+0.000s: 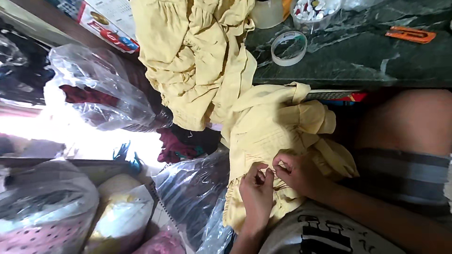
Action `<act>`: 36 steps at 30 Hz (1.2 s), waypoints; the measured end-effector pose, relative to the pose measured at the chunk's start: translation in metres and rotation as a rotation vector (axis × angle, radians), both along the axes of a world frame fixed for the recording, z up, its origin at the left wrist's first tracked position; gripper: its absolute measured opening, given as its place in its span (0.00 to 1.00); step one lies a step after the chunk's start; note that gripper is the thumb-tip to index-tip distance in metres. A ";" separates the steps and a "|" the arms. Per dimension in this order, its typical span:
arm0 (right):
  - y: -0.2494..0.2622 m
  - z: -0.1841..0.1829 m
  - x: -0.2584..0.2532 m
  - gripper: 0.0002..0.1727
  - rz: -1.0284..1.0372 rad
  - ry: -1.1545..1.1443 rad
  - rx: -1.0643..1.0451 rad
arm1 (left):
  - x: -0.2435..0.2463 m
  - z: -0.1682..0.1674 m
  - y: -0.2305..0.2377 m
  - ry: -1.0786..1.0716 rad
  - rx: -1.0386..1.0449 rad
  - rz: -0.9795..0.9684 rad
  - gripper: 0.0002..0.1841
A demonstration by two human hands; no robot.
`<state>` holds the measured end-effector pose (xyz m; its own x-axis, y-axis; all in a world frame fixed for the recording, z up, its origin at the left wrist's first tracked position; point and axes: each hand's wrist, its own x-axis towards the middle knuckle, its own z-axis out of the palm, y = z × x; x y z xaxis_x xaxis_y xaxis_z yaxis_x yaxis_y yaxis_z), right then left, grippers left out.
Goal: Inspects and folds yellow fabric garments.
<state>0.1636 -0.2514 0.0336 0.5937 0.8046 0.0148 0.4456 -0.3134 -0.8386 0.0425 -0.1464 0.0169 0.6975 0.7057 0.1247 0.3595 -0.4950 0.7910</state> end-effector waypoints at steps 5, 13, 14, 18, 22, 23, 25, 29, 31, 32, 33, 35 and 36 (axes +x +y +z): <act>0.009 -0.001 0.001 0.08 -0.086 0.017 -0.024 | 0.008 0.009 0.013 0.008 -0.201 0.020 0.04; 0.010 0.013 0.023 0.12 0.149 0.148 -0.195 | 0.010 0.013 0.025 0.009 -0.325 0.006 0.06; 0.010 0.013 0.025 0.11 0.186 0.139 -0.197 | 0.011 0.013 0.025 0.010 -0.334 0.021 0.06; 0.007 0.015 0.042 0.09 0.328 0.166 -0.132 | 0.012 0.008 0.019 -0.004 -0.236 0.096 0.06; 0.009 0.016 0.056 0.15 0.123 -0.008 0.073 | -0.009 -0.002 0.001 -0.097 0.328 -0.209 0.14; 0.015 0.016 0.059 0.18 0.036 -0.106 0.089 | -0.013 -0.007 -0.003 -0.123 0.394 -0.340 0.15; 0.033 0.023 0.069 0.27 -0.013 -0.218 -0.017 | -0.017 -0.016 -0.005 -0.114 0.423 -0.553 0.16; 0.074 0.031 0.080 0.11 0.200 -0.360 -0.211 | -0.019 -0.006 0.001 -0.009 0.401 -0.659 0.17; 0.085 0.037 0.081 0.08 0.240 -0.416 -0.176 | -0.020 -0.006 0.002 0.017 0.379 -0.653 0.16; 0.088 0.039 0.084 0.08 0.207 -0.401 -0.129 | -0.020 -0.006 0.002 0.028 0.371 -0.641 0.16; 0.092 0.040 0.088 0.08 0.152 -0.382 -0.078 | -0.018 -0.006 0.003 0.041 0.375 -0.621 0.16; 0.100 0.037 0.096 0.08 0.046 -0.358 -0.011 | -0.014 -0.003 0.002 0.069 0.406 -0.573 0.17; 0.103 0.034 0.098 0.08 0.013 -0.357 0.002 | -0.011 0.000 0.001 0.085 0.413 -0.553 0.17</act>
<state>0.2613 -0.1482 0.0679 0.5407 0.8117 0.2211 0.7146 -0.3045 -0.6297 0.0318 -0.1449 0.0167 0.9602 0.1500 0.2356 0.0197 -0.8777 0.4788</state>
